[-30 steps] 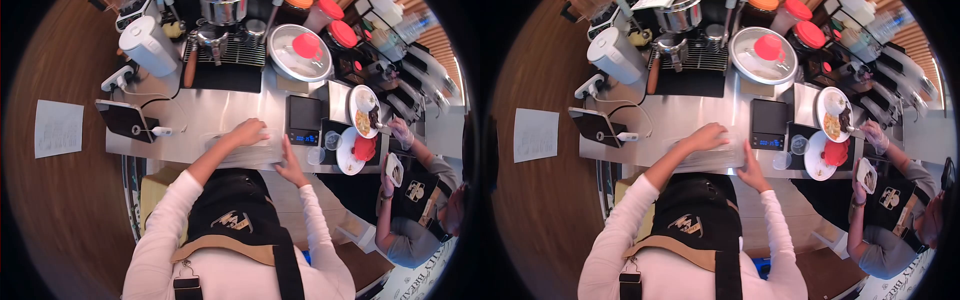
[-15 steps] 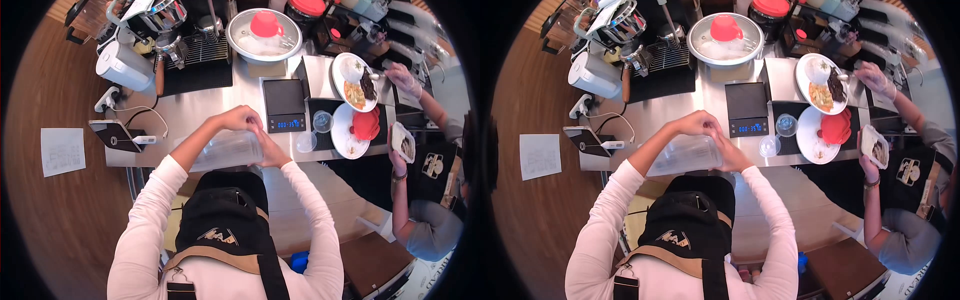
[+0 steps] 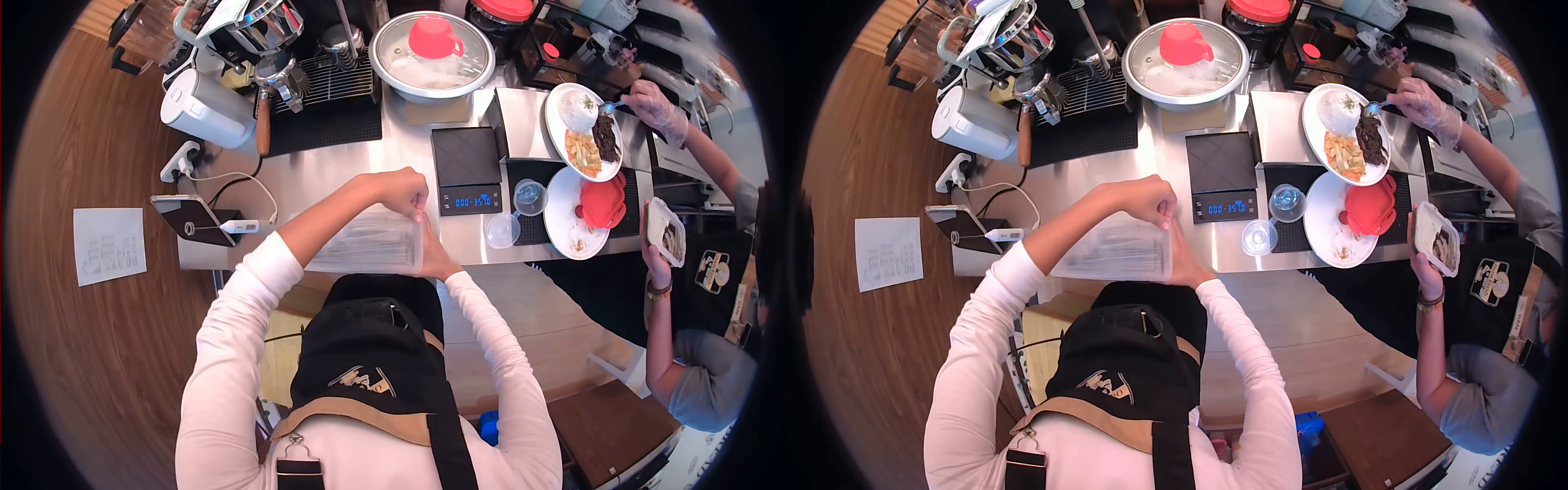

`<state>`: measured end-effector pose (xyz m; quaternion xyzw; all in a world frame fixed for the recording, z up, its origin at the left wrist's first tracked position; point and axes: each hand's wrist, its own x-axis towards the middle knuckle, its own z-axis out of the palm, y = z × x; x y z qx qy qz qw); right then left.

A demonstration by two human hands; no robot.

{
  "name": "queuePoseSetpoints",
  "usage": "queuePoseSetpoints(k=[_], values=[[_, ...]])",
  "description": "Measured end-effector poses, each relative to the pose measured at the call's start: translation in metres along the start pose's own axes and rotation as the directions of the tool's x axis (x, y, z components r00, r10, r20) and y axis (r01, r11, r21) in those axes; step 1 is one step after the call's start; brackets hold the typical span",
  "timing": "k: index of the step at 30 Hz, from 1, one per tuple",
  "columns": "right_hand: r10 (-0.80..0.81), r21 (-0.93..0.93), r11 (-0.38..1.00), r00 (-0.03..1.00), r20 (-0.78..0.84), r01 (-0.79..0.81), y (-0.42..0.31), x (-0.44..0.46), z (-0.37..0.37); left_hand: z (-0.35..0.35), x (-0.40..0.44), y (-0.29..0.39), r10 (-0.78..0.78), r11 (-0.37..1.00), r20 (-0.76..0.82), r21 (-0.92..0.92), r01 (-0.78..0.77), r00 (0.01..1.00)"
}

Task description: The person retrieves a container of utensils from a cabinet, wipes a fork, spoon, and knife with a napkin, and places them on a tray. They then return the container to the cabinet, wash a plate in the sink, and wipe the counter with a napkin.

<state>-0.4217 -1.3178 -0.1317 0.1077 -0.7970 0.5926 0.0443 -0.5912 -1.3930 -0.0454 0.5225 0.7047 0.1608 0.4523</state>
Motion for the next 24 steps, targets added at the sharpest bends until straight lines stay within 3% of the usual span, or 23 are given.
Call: queuePoseSetpoints(k=[4, 6, 10, 12, 15, 19, 22, 24], values=[[0.032, -0.024, 0.999, 0.999, 0.032, -0.031, -0.010, -0.001, -0.002, 0.008, -0.001, 0.002, 0.067, 0.997, -0.022, 0.029, -0.067, 0.997], [0.057, -0.034, 0.998, 0.996, 0.075, -0.055, -0.012, 0.003, -0.008, 0.015, -0.006, 0.008, -0.006, 0.999, -0.103, 0.038, 0.010, 0.995], [0.073, -0.013, 0.997, 0.996, 0.049, -0.073, -0.017, 0.003, -0.008, 0.024, -0.015, 0.015, 0.002, 0.996, -0.243, 0.092, 0.021, 0.970], [0.045, -0.079, 0.996, 0.999, 0.024, -0.042, 0.000, -0.002, -0.003, 0.025, -0.021, 0.020, 0.028, 0.994, -0.280, 0.108, 0.003, 0.959], [0.031, -0.012, 0.999, 0.999, -0.008, -0.031, -0.018, 0.005, -0.006, 0.014, -0.038, 0.038, 0.028, 0.996, -0.280, 0.092, -0.002, 0.959], [-0.047, -0.215, 0.975, 0.999, 0.015, 0.049, -0.018, 0.010, -0.005, 0.027, -0.056, 0.045, 0.040, 0.985, -0.376, 0.168, 0.026, 0.926], [-0.065, -0.257, 0.965, 0.998, -0.023, 0.056, -0.009, 0.007, 0.001, 0.053, -0.058, 0.030, 0.125, 0.982, -0.568, 0.187, -0.020, 0.814], [-0.113, -0.292, 0.952, 0.992, -0.047, 0.095, -0.009, 0.006, 0.001, 0.058, -0.063, 0.006, 0.029, 0.997, -0.577, 0.077, 0.019, 0.816]])
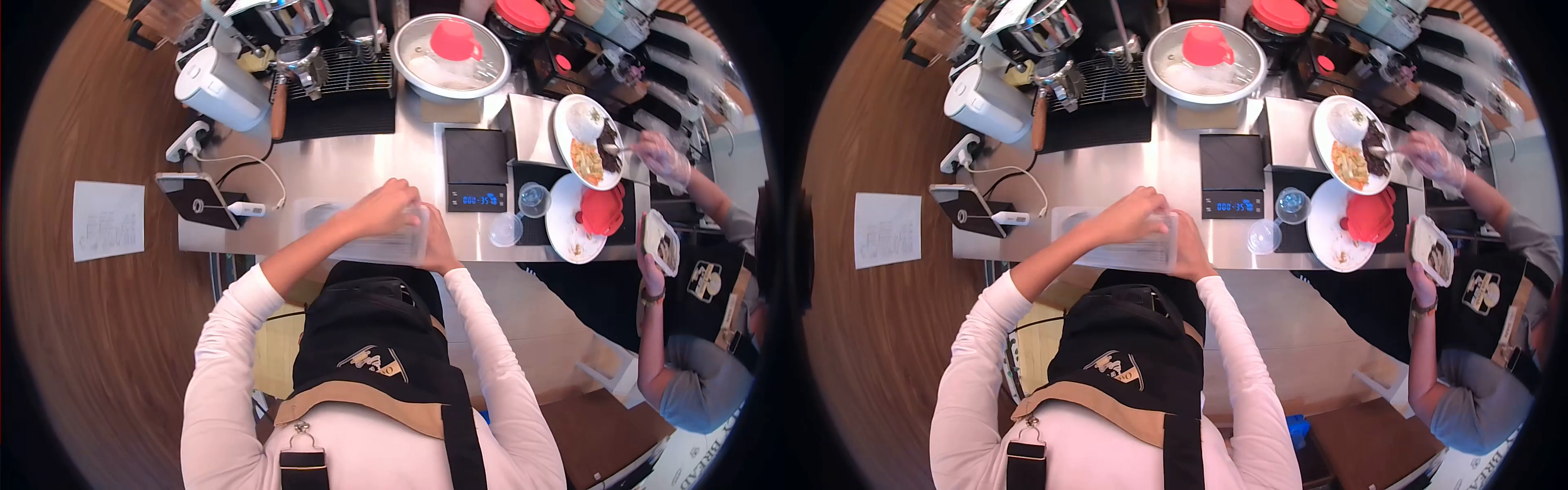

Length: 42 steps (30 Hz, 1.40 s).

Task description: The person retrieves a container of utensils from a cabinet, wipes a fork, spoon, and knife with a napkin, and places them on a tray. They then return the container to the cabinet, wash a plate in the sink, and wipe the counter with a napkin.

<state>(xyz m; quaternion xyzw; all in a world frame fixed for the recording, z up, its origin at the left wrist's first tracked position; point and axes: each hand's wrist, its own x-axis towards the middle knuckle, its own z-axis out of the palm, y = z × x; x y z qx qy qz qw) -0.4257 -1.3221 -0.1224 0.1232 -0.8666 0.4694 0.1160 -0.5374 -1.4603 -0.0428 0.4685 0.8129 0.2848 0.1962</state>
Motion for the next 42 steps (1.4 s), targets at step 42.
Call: queuePoseSetpoints(k=[42], values=[[0.541, 0.099, 0.715, 0.458, -0.706, -0.692, -0.106, -0.234, -0.024, -0.047, -0.060, -0.117, 0.049, 0.990, -0.397, 0.139, 0.007, 0.917]])
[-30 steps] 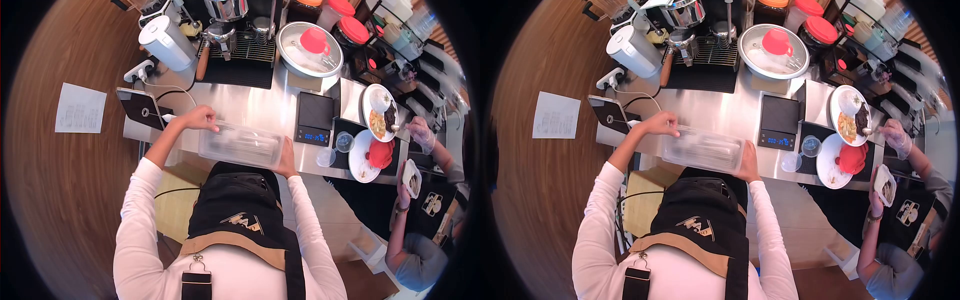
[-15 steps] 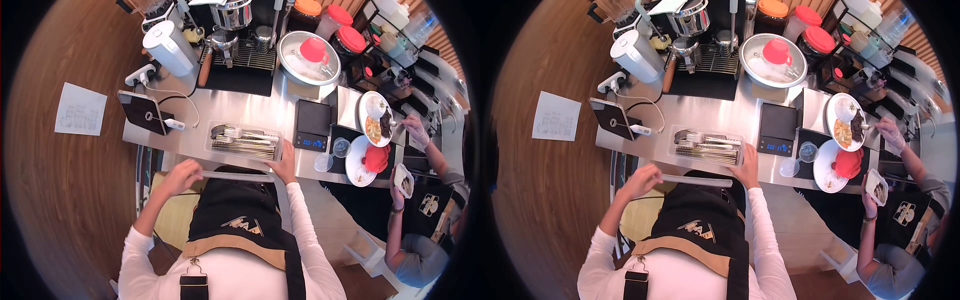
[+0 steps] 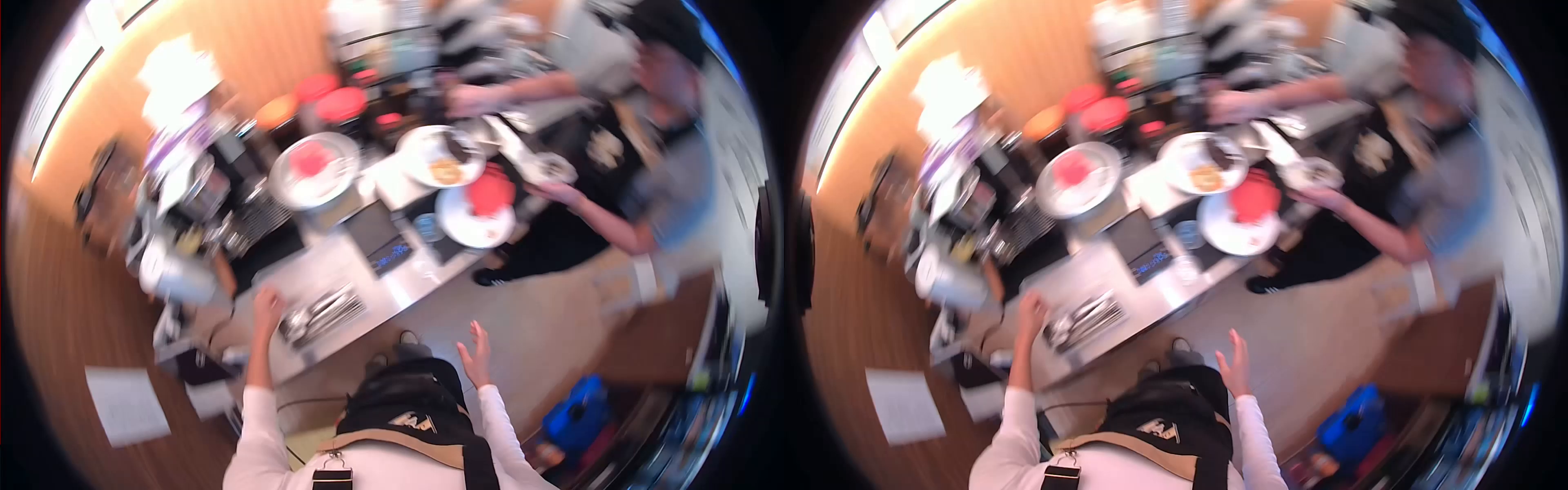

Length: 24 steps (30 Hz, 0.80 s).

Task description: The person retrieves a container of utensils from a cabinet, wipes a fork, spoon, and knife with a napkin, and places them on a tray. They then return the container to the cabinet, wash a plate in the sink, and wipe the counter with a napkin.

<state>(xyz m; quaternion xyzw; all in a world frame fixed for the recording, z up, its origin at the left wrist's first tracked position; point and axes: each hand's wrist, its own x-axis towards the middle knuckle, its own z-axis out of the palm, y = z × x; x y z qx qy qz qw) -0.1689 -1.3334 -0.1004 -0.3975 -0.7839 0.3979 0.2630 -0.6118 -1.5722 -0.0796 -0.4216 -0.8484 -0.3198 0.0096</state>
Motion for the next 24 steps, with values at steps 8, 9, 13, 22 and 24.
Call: queuePoseSetpoints(k=[8, 9, 13, 22, 24], values=[[0.750, 0.582, 0.568, 0.074, -0.657, -0.582, 0.189, -0.332, -0.058, -0.004, 0.026, -0.004, -0.047, 0.969, 0.346, 0.243, -0.041, 0.937], [0.732, 0.649, 0.558, -0.063, -0.679, -0.517, 0.209, -0.381, -0.047, 0.006, 0.038, -0.004, 0.002, 0.978, 0.266, 0.203, -0.058, 0.964], [0.453, 0.641, 0.071, -0.548, -0.703, -0.764, 0.225, -0.498, 0.002, 0.065, 0.053, 0.211, -0.062, 0.967, 0.097, 0.251, 0.036, 0.993], [0.998, 0.997, -0.058, 0.006, 0.058, -0.058, 0.299, -0.364, -0.229, 0.505, -0.091, 0.398, 0.469, 0.585, 0.869, -0.440, -0.681, -0.159], [0.990, 0.996, 0.091, 0.108, -0.092, 0.017, 0.333, -0.326, -0.329, 0.538, -0.085, 0.472, 0.194, 0.759, 0.946, -0.313, -0.570, -0.260]])
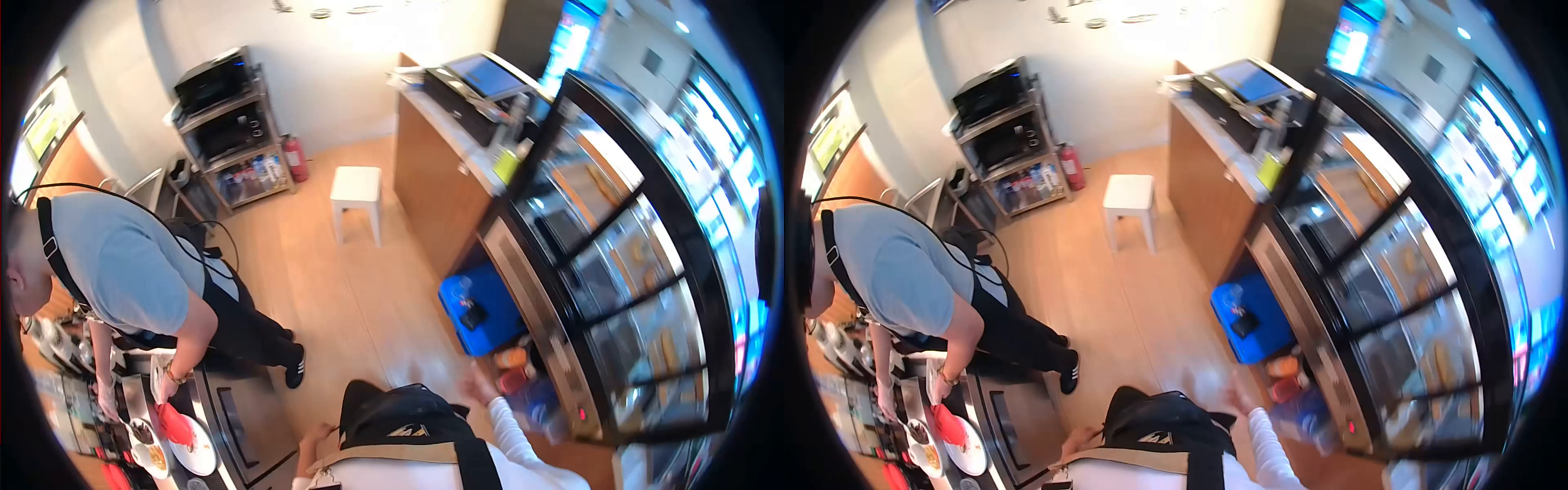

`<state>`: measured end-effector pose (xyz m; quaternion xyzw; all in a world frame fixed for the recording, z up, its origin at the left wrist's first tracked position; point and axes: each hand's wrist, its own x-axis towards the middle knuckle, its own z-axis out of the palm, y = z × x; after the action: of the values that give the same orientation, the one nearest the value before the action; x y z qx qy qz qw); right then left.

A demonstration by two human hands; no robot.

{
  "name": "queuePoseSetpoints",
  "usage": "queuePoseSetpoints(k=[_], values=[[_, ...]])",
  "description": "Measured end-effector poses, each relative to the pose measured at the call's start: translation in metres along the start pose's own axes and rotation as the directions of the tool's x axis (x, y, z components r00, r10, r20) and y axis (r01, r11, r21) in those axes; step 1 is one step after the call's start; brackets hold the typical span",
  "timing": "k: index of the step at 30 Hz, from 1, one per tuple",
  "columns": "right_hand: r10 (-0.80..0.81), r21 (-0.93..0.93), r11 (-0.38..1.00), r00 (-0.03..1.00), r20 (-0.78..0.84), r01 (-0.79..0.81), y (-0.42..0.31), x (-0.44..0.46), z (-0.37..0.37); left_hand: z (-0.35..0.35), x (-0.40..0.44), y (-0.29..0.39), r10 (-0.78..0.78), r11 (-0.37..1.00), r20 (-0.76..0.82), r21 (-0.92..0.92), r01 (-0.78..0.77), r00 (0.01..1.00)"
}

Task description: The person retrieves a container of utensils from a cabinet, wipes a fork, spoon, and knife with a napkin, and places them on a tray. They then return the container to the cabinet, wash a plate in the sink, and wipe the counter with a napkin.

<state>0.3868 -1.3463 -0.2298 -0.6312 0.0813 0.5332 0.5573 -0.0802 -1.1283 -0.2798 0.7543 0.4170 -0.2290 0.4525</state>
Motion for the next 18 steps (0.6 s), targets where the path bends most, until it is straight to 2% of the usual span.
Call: queuePoseSetpoints(k=[1, 2, 3, 4, 5, 7, 9, 11, 13, 14, 15, 16, 18], values=[[-0.184, 0.038, 0.983, 0.978, 0.102, 0.181, -0.080, 0.004, 0.025, -0.038, 0.018, 0.035, -0.170, 0.971, 0.047, -0.162, 0.175, 0.984], [-0.334, 0.133, 0.941, 0.922, 0.196, 0.312, -0.157, -0.001, 0.054, -0.068, 0.036, 0.053, -0.133, 0.978, -0.085, -0.170, 0.117, 0.988], [-0.434, -0.085, 0.894, 0.898, 0.075, 0.439, -0.235, -0.014, 0.092, -0.101, 0.054, 0.067, -0.096, 0.985, -0.209, -0.158, 0.063, 0.973], [-0.741, -0.161, 0.652, 0.668, 0.074, 0.741, -0.287, -0.019, 0.116, -0.141, 0.070, 0.085, -0.112, 0.981, -0.280, -0.184, 0.061, 0.954], [-0.824, -0.272, 0.537, 0.565, 0.032, 0.799, -0.342, -0.028, 0.144, -0.184, 0.089, 0.105, -0.120, 0.978, -0.345, -0.200, 0.052, 0.931], [-0.955, -0.246, 0.279, 0.295, 0.033, 0.928, -0.430, -0.031, 0.182, -0.267, 0.133, 0.141, -0.122, 0.983, -0.410, -0.178, 0.052, 0.904], [-0.991, -0.316, 0.132, 0.121, -0.056, 0.939, -0.489, -0.021, 0.202, -0.342, 0.183, 0.166, -0.015, 0.978, -0.463, -0.190, -0.083, 0.886], [-0.992, -0.374, -0.057, -0.093, -0.080, 0.926, -0.539, -0.020, 0.223, -0.425, 0.210, 0.222, 0.092, 0.982, -0.558, -0.088, -0.170, 0.825], [-0.960, -0.464, -0.154, -0.244, -0.140, 0.872, -0.583, -0.019, 0.231, -0.494, 0.250, 0.264, 0.144, 0.977, -0.602, -0.037, -0.208, 0.786], [-0.933, -0.509, -0.203, -0.323, -0.157, 0.836, -0.605, -0.026, 0.238, -0.523, 0.264, 0.284, 0.131, 0.968, -0.625, -0.087, -0.235, 0.769], [-0.896, -0.574, -0.244, -0.408, -0.175, 0.782, -0.630, -0.035, 0.251, -0.550, 0.277, 0.312, 0.137, 0.953, -0.635, -0.125, -0.276, 0.760], [-0.872, -0.609, -0.255, -0.451, -0.191, 0.751, -0.654, -0.033, 0.253, -0.573, 0.301, 0.345, 0.168, 0.933, -0.625, -0.148, -0.327, 0.762], [-0.810, -0.723, -0.243, -0.546, -0.216, 0.647, -0.699, -0.035, 0.246, -0.609, 0.360, 0.380, 0.312, 0.840, -0.585, -0.198, -0.505, 0.748]])
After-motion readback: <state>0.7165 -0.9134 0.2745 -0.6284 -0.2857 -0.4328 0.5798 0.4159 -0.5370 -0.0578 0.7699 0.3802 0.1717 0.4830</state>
